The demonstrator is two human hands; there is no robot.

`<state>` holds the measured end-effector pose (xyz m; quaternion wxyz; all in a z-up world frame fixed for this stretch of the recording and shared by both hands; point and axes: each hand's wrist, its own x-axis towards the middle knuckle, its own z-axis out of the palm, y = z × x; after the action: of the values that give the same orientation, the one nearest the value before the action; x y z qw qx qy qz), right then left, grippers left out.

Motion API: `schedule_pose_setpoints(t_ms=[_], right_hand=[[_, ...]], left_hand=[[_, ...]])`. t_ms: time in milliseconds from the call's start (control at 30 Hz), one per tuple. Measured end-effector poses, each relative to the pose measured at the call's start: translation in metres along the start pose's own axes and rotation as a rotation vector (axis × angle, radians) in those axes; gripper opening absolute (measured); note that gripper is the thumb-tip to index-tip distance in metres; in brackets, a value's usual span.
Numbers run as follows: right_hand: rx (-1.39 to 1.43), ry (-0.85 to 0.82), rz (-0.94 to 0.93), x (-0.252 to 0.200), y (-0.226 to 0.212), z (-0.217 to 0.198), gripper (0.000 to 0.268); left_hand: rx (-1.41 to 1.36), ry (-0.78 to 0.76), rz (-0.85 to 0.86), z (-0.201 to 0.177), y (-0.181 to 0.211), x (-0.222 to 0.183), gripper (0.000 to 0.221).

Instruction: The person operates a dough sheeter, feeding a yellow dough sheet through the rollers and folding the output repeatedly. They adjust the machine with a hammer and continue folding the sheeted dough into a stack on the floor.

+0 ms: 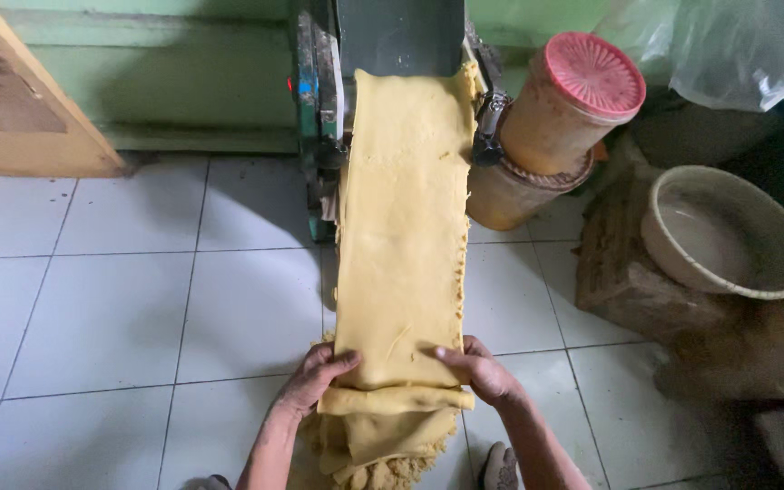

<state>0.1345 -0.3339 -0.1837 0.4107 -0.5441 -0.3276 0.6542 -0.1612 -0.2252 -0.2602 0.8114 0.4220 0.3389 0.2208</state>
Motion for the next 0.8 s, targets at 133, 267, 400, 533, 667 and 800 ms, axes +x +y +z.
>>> schedule_pose_setpoints(t_ms=[133, 267, 400, 533, 667, 800], right_hand=[[0.018, -0.033, -0.016, -0.002, -0.014, 0.044, 0.042], [-0.1, 0.044, -0.039, 0.015, -0.011, 0.06, 0.035], [-0.201, 0.111, -0.08, 0.028, -0.001, 0.047, 0.035], [-0.247, 0.12, -0.096, 0.037, 0.009, 0.048, 0.033], [-0.321, 0.064, -0.171, 0.039, 0.006, 0.062, 0.033], [-0.453, 0.146, 0.04, 0.035, -0.005, 0.061, 0.037]], left_hand=[[0.037, 0.089, 0.176, -0.008, 0.005, -0.011, 0.043], [-0.004, 0.178, 0.206, -0.014, 0.01, -0.008, 0.047], [0.168, 0.2, 0.036, -0.003, 0.003, 0.006, 0.043], [0.197, 0.078, 0.061, -0.007, -0.012, 0.003, 0.036], [0.147, 0.085, 0.025, -0.021, -0.021, -0.011, 0.034], [0.07, 0.131, -0.074, -0.009, -0.016, -0.02, 0.052]])
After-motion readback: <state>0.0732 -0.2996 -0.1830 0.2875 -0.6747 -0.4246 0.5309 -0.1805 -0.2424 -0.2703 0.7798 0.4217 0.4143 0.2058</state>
